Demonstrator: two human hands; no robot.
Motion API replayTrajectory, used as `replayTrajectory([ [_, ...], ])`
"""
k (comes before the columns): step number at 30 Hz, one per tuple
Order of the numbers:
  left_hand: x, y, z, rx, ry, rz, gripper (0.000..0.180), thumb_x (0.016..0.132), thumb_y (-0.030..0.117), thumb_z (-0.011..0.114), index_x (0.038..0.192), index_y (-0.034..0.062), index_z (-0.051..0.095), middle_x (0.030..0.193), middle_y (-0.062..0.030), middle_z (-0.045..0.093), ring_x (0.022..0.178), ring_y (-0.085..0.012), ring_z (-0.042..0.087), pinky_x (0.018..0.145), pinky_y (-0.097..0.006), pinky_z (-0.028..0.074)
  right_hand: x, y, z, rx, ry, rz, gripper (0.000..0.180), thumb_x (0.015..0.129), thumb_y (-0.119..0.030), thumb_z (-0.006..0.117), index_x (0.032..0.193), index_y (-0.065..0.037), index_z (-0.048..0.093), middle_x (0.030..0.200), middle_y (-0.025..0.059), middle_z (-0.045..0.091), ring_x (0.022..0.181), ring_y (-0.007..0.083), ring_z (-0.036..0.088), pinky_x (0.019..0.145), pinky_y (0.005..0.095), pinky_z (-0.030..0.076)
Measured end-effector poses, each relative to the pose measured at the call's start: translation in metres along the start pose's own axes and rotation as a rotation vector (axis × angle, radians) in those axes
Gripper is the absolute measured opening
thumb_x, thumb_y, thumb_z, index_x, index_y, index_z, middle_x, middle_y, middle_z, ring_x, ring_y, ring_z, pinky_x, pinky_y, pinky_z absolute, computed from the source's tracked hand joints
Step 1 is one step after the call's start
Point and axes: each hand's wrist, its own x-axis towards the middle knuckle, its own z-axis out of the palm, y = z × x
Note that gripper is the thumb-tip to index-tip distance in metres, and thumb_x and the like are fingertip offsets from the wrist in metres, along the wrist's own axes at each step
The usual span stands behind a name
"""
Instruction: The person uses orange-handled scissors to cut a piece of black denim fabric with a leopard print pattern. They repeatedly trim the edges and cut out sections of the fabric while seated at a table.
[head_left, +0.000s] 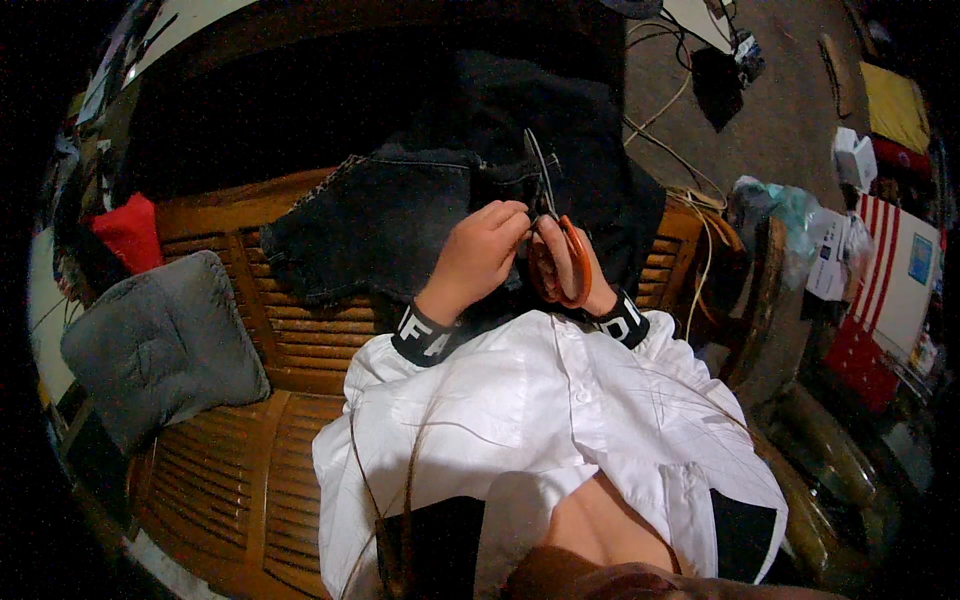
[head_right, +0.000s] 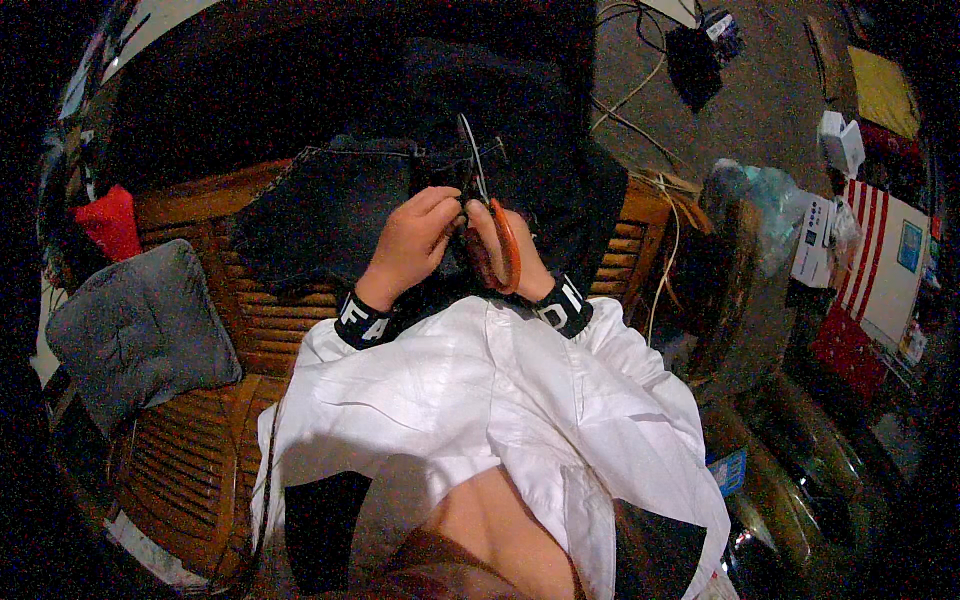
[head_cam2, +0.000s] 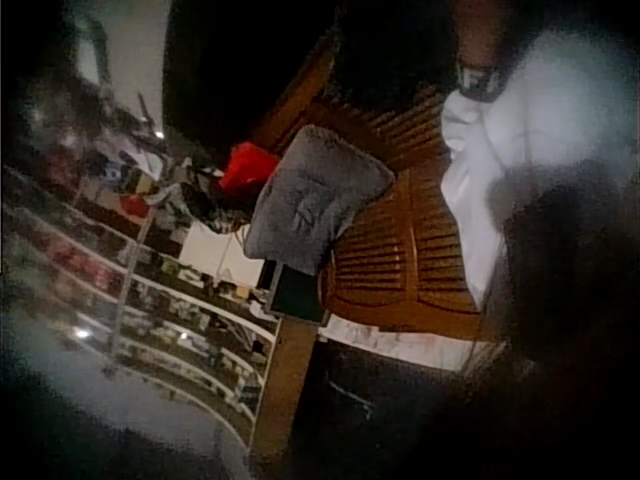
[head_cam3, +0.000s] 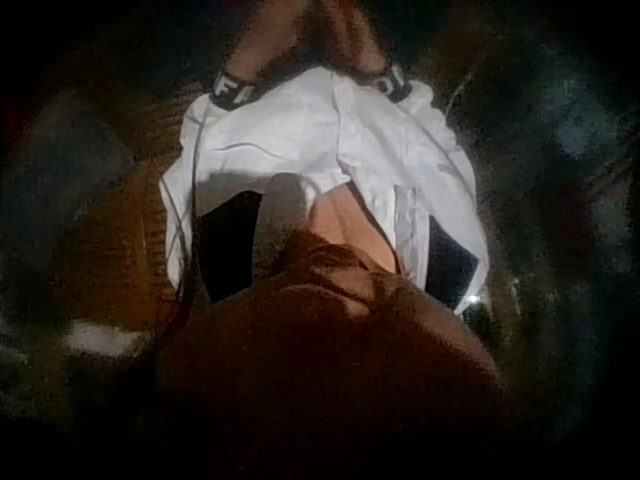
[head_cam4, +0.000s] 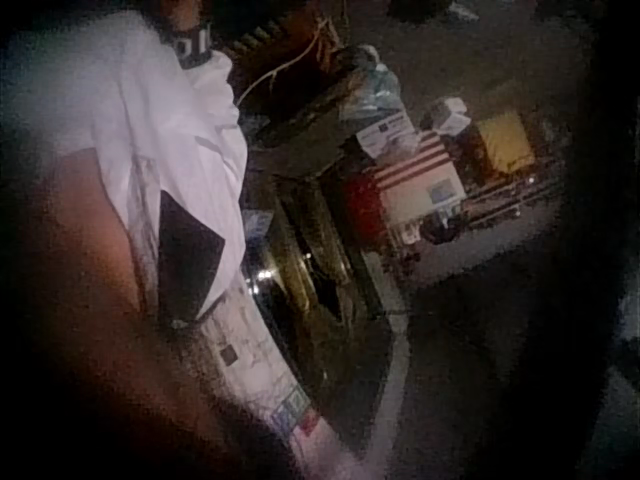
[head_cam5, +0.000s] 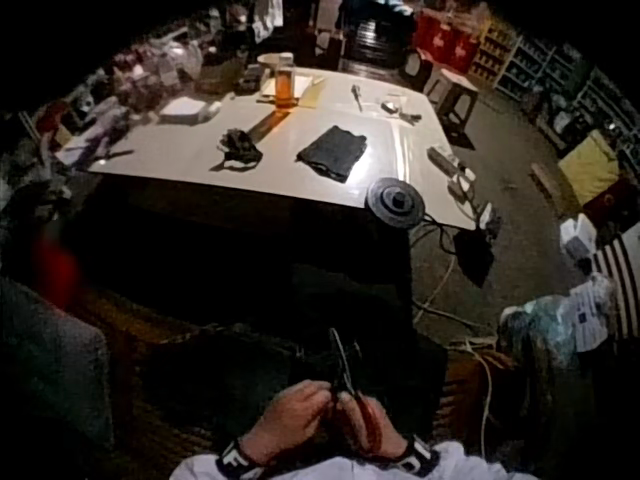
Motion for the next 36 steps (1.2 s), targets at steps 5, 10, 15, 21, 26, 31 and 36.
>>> replayTrajectory([
  [5,0.0,0.003,-0.002,0.009,-0.063,0.031,0.01,0.08,0.002,0.056,0.089,0.0017,0.054,0.099,-0.0142,0.056,0.09,-0.0333,0.055,0.074,-0.038,0.048,0.008,0.005,-0.01,0.335,-0.116,-0.009,0.038,0.095,-0.046,0.042,0.085,-0.01,0.049,0.066,-0.0021,0.046,0.055,0.0082,0.045,0.05,0.0219,0.037],
  [10,-0.003,0.006,-0.003,0.004,-0.114,0.043,0.015,0.078,0.003,0.059,0.092,-0.0005,0.054,0.103,-0.0172,0.057,0.093,-0.0365,0.055,0.078,-0.04,0.047,0.021,-0.005,-0.011,0.29,0.003,-0.116,0.042,0.094,-0.052,0.038,0.086,-0.011,0.048,0.066,-0.0019,0.046,0.052,0.0087,0.041,0.048,0.0222,0.035],
  [15,-0.021,0.004,0.017,-0.12,0.035,-0.112,0.011,0.077,0.001,0.062,0.087,0.0008,0.057,0.104,-0.0168,0.055,0.094,-0.0355,0.054,0.081,-0.038,0.045,0.034,-0.052,-0.045,0.503,0.19,-0.314,0.055,0.089,-0.062,0.035,0.076,-0.01,0.048,0.059,-0.0013,0.041,0.047,0.0105,0.036,0.044,0.0244,0.03],
  [21,0.018,0.035,-0.032,0.018,0.342,-0.006,0.014,0.073,0.0,0.067,0.085,0.0027,0.06,0.107,-0.0122,0.052,0.098,-0.0282,0.049,0.085,-0.035,0.039,0.023,-0.053,-0.06,0.48,0.14,-0.408,0.057,0.089,-0.064,0.031,0.08,-0.01,0.047,0.062,-0.0009,0.04,0.051,0.0115,0.037,0.05,0.0257,0.031],
  [26,0.073,0.046,-0.066,-0.327,0.448,0.026,0.01,0.081,0.002,0.062,0.09,0.0013,0.059,0.093,-0.008,0.053,0.082,-0.0174,0.052,0.072,-0.025,0.041,0.027,-0.027,-0.061,0.688,0.171,-0.445,0.053,0.092,-0.06,0.028,0.08,-0.011,0.045,0.063,-0.0007,0.039,0.051,0.0121,0.038,0.05,0.0265,0.032],
  [31,0.182,0.042,-0.101,-0.421,0.544,-0.119,0.016,0.091,0.014,0.055,0.089,-0.0023,0.056,0.077,-0.0001,0.053,0.072,-0.0077,0.046,0.065,-0.022,0.039,0.041,-0.011,-0.063,0.685,0.238,-0.527,0.041,0.095,-0.048,0.036,0.08,-0.011,0.046,0.059,-0.0012,0.039,0.046,0.0105,0.037,0.042,0.0253,0.033],
  [36,0.314,0.037,-0.149,-0.294,0.74,0.067,0.022,0.091,0.017,0.054,0.083,-0.0038,0.057,0.076,-0.0033,0.056,0.07,-0.0102,0.046,0.063,-0.027,0.039,0.049,0.014,-0.056,0.55,0.152,-0.46,0.025,0.095,-0.032,0.046,0.082,-0.011,0.047,0.058,-0.0033,0.04,0.048,0.008,0.04,0.044,0.0234,0.034],
])
